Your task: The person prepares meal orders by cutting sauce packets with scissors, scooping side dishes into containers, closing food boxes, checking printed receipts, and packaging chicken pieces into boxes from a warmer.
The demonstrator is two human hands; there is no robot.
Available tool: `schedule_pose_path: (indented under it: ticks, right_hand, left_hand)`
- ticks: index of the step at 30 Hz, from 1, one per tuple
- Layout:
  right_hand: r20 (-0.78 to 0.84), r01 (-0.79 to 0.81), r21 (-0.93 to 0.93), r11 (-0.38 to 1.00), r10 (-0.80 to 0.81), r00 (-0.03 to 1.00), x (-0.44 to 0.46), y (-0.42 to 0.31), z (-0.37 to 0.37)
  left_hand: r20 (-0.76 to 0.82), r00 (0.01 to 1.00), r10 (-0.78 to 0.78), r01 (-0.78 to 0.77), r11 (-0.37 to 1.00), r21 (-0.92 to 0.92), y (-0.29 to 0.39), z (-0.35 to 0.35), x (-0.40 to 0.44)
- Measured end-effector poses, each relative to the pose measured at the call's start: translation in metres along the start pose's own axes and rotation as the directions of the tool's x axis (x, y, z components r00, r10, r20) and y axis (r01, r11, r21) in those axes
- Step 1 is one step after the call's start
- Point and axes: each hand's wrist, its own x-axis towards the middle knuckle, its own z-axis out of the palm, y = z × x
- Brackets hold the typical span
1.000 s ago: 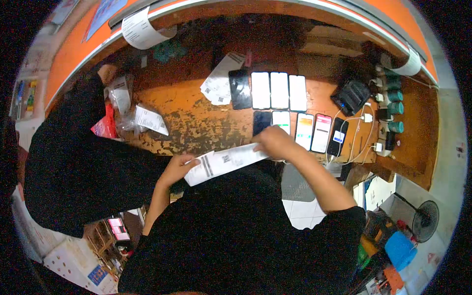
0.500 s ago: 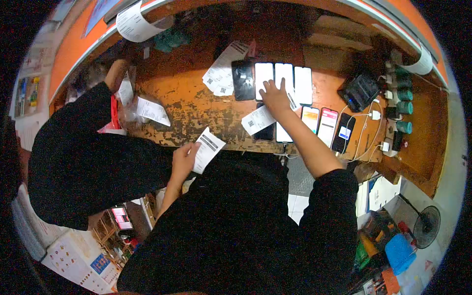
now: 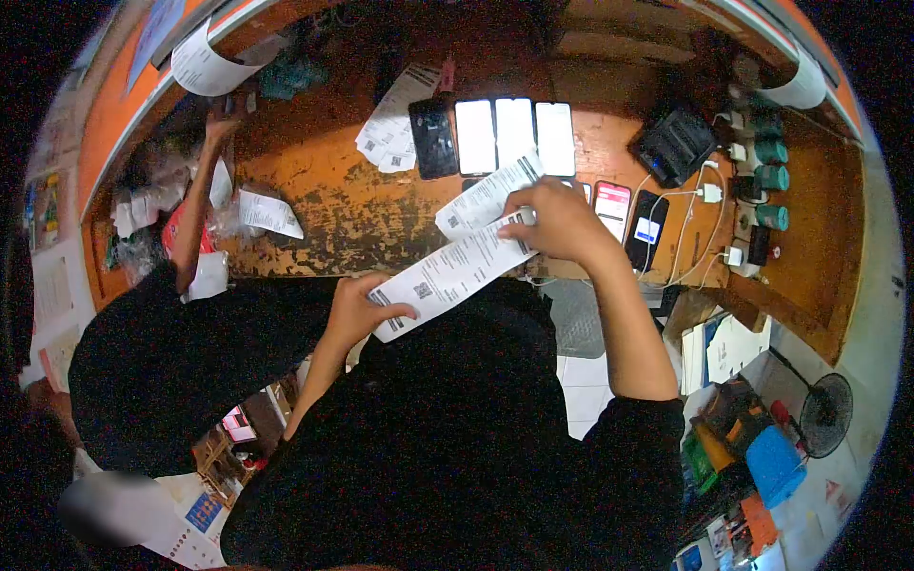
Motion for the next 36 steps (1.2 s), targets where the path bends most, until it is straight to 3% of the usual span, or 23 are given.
schedule_pose_path:
  ticks: [1,3,4,5,6,9,12,14,15,18,19,20,22,24,25,26,27,28,29,30,32,34,36]
  right_hand:
    - [-0.106,0.141,-0.117,0.983,-0.154,0.982,-0.001,0.0,-0.002]
    - [-0.072,0.328,0.168,0.93,-0.32,0.945,0.008,-0.027,0.021]
    - [0.004,0.316,0.251,0.915,-0.327,0.945,0.008,-0.041,0.036]
    - [0.176,0.272,0.193,0.943,-0.306,0.936,0.01,-0.063,0.038]
    - [0.229,0.241,0.041,0.97,-0.244,0.942,0.013,-0.067,0.053]
    - [0.281,0.239,0.042,0.97,-0.241,0.929,0.025,-0.065,0.057]
    - [0.23,0.262,0.07,0.963,-0.271,0.935,0.026,-0.066,0.058]
    - [-0.009,0.624,-0.087,0.777,-0.627,0.779,0.033,-0.06,0.068]
    - [-0.076,0.661,-0.106,0.742,-0.669,0.739,0.034,-0.064,0.069]
    - [-0.033,0.618,0.075,0.783,-0.617,0.786,0.043,-0.071,0.057]
    - [0.039,0.475,0.124,0.871,-0.482,0.875,0.047,-0.061,0.057]
    - [0.179,0.358,0.062,0.932,-0.363,0.914,0.052,-0.053,0.047]
    - [0.363,0.323,-0.035,0.946,-0.289,0.886,0.065,-0.033,0.024]
    - [0.381,0.359,-0.04,0.932,-0.318,0.868,0.086,-0.009,0.012]
    - [0.396,0.314,0.03,0.949,-0.299,0.868,0.094,-0.026,-0.012]
    - [0.352,0.358,0.136,0.924,-0.383,0.854,0.107,-0.024,-0.014]
    - [0.32,0.414,0.039,0.91,-0.404,0.857,0.124,-0.023,-0.015]
    - [0.29,0.465,-0.062,0.883,-0.43,0.855,0.144,-0.023,-0.019]
    - [0.286,0.469,-0.097,0.878,-0.427,0.858,0.165,-0.03,-0.03]
    - [0.279,0.472,-0.134,0.871,-0.424,0.861,0.19,-0.035,-0.043]
    - [0.154,0.511,-0.16,0.845,-0.49,0.858,0.261,0.0,-0.027]
    - [-0.084,0.552,0.006,0.834,-0.55,0.831,0.348,0.072,0.034]
    - [-0.062,0.583,-0.137,0.801,-0.595,0.801,0.373,0.064,0.029]
  left_hand:
    - [0.012,0.998,0.059,-0.059,0.998,-0.001,0.002,0.003,0.004]
    - [0.026,0.992,0.125,-0.125,0.992,0.004,0.008,0.005,0.011]
    - [0.051,0.985,0.166,-0.169,0.984,0.051,0.013,0.005,0.014]
    - [0.078,0.976,0.203,-0.21,0.973,0.096,0.016,0.005,0.015]
    - [0.074,0.977,0.202,-0.209,0.973,0.103,0.017,0.005,0.015]
    - [0.046,0.982,0.185,-0.191,0.96,0.203,0.023,0.003,0.012]
    - [-0.023,0.994,0.111,-0.11,0.993,0.03,0.011,0.009,0.008]
    - [-0.05,0.988,0.147,-0.149,0.987,-0.052,-0.008,0.012,0.008]
    - [-0.079,0.994,0.077,-0.09,0.982,-0.164,-0.013,0.011,0.009]
    - [-0.096,0.995,-0.034,0.002,0.949,-0.314,-0.024,0.004,0.002]
    - [-0.111,0.991,-0.074,0.039,0.955,-0.293,-0.024,0.0,0.0]
    - [-0.129,0.985,-0.114,0.075,0.959,-0.273,-0.024,-0.005,-0.001]
    - [-0.195,0.979,-0.061,0.004,0.96,-0.28,-0.039,-0.016,-0.004]
    - [-0.106,0.991,-0.079,0.08,0.997,0.008,-0.045,-0.039,-0.011]
    - [-0.106,0.988,-0.109,0.114,0.992,0.048,-0.065,-0.043,-0.013]
    - [-0.103,0.988,-0.116,0.121,0.992,0.044,-0.085,-0.041,-0.015]
    - [-0.049,0.925,-0.378,0.351,0.895,-0.275,-0.096,-0.04,-0.016]
    - [0.081,0.807,-0.585,0.526,0.651,-0.547,-0.112,-0.038,-0.017]
    - [0.097,0.733,-0.674,0.614,0.593,-0.521,-0.145,-0.034,-0.022]
    - [0.094,0.731,-0.676,0.612,0.589,-0.527,-0.164,-0.033,-0.029]
    - [-0.127,0.77,-0.625,0.536,0.742,-0.403,-0.182,-0.031,-0.039]
    - [-0.158,0.741,-0.652,0.539,0.719,-0.439,-0.178,-0.031,-0.04]
    - [-0.329,0.771,-0.546,0.396,0.815,-0.423,-0.193,-0.026,-0.042]
